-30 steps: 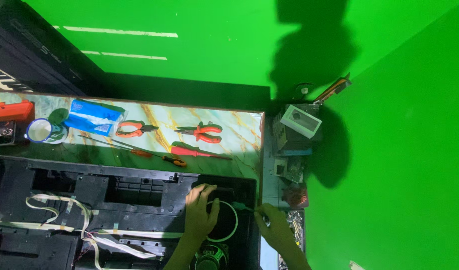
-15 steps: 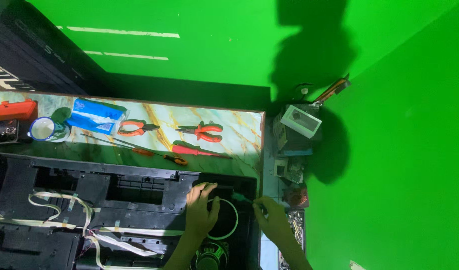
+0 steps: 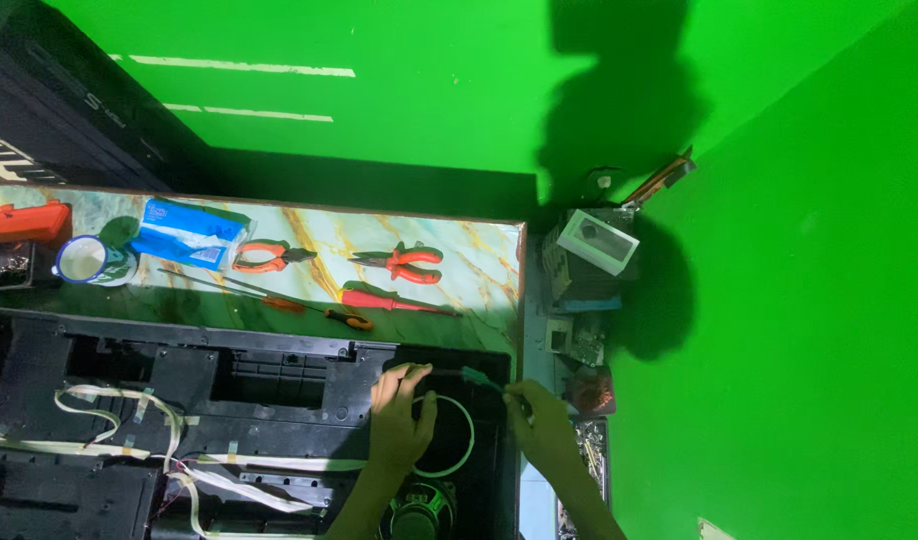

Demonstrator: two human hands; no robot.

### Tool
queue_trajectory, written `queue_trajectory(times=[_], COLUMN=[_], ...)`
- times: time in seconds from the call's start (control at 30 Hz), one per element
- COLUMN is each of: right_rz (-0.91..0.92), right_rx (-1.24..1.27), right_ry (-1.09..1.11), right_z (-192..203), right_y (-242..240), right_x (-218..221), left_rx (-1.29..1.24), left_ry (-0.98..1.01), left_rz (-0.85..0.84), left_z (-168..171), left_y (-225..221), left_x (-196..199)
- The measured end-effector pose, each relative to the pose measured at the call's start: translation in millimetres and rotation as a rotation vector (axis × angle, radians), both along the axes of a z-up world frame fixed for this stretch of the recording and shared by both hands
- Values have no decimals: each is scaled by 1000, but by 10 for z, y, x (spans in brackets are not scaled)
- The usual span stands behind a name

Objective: The person holds, adjusts, and works on internal electronic circular speaker housings and wire bundles inside an opened black plastic sound bar casing, using a precision tool by hand.

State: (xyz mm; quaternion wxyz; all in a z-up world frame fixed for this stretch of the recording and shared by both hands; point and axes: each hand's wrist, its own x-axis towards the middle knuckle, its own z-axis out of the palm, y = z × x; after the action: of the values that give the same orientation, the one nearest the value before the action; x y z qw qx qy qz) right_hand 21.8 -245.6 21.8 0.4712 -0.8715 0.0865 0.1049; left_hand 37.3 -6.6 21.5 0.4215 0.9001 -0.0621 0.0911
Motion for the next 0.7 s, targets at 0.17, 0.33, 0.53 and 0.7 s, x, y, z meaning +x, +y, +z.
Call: queue_trajectory(times=[0.17, 0.33, 0.53, 0.7], right_rz=[39, 124, 73, 198], right_rx=[15, -24, -4, -180], right_ry=[98, 150, 64, -216], right_z=[11, 73, 316, 473], right_y=[-3, -23, 36, 413], right_x=[-133, -319, -130, 268], left_rx=[3, -31, -140, -336], left_ry=[5, -10, 32, 49], left_rz=[-2, -2, 47, 93], left_z=[27, 77, 94, 129], left_y=[7, 4, 32, 150], left_x=[10, 6, 5, -58])
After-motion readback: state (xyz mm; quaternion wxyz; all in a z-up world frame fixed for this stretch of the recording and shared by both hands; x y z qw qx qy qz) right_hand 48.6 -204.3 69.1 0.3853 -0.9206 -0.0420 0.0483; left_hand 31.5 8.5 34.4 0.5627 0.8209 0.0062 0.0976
